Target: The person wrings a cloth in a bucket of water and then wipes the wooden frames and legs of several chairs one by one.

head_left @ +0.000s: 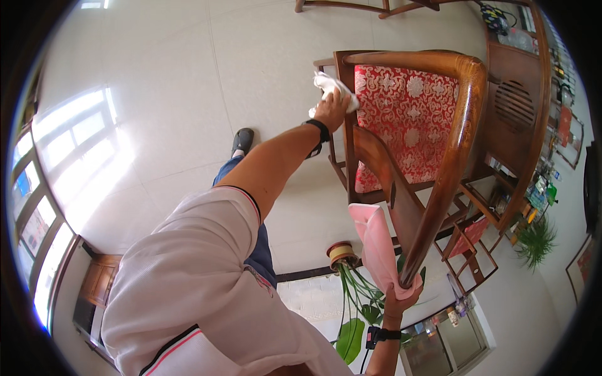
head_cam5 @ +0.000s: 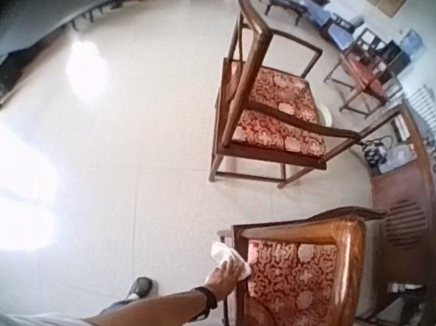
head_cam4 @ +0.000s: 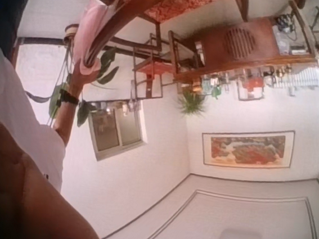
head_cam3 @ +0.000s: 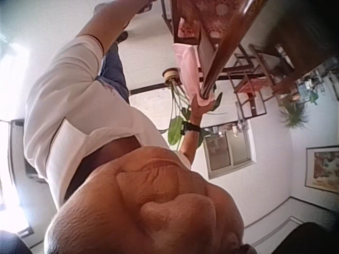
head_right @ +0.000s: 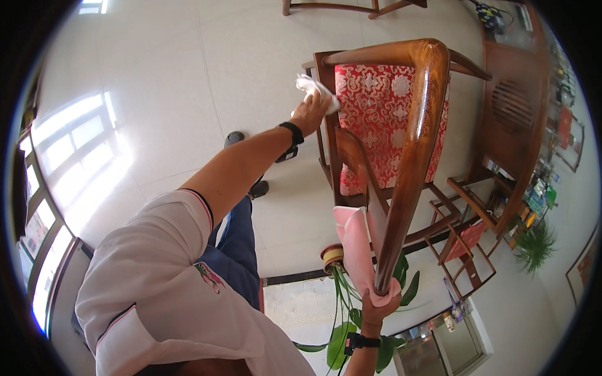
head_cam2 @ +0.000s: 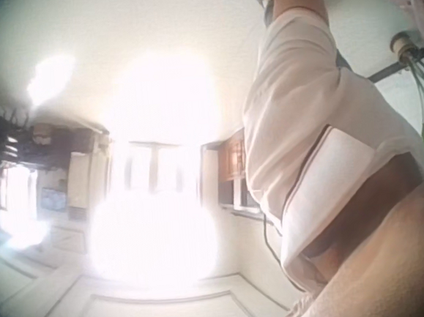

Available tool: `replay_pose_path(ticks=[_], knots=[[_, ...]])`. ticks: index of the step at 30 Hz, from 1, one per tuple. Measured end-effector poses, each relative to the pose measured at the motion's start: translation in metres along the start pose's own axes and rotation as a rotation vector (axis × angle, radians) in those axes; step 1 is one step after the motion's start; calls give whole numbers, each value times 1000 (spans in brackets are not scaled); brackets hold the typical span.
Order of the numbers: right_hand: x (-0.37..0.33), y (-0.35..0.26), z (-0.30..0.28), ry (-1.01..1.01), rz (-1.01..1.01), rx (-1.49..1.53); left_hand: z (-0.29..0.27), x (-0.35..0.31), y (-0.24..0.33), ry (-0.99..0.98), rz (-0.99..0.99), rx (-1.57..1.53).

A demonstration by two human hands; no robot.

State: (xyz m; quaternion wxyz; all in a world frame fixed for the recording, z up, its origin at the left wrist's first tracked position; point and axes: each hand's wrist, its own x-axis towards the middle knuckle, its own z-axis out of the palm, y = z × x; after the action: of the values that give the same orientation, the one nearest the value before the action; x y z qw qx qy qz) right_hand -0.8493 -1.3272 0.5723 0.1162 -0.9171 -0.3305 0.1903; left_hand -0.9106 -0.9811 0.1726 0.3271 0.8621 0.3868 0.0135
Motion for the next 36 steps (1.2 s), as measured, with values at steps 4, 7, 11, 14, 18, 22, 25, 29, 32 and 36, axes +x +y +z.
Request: replay_pose_path(ticks=[4, 7, 11, 14, 18, 22, 25, 29, 32, 36], knots=[[6, -7, 6, 89, 9, 64, 2, -42, -6, -463, 144, 42], [0, -7, 5, 148, -30, 85, -11, -83, 4, -802, 158, 181], [1, -11, 5, 164, -96, 70, -39, -135, -16, -667, 87, -212], [-2, -24, -4, 159, -195, 135, -76, -163, -13, -674, 165, -302], [-10, -17, -6, 256, -349, 103, -154, -188, 15, -769, 55, -451], [-17, -27, 4, 390, -403, 297, -212, -213, 44, -676, -200, -526], [-41, -47, 4, 492, -470, -37, -236, -232, 41, -457, -67, -623], [-88, -74, 0, 442, -436, 56, -276, -252, 47, -470, 66, -622], [-103, -99, -27, 307, -266, 620, -302, -268, 59, -660, 62, -565], [-118, -145, -70, 172, -232, 1308, -345, -307, 113, -823, 136, -546]])
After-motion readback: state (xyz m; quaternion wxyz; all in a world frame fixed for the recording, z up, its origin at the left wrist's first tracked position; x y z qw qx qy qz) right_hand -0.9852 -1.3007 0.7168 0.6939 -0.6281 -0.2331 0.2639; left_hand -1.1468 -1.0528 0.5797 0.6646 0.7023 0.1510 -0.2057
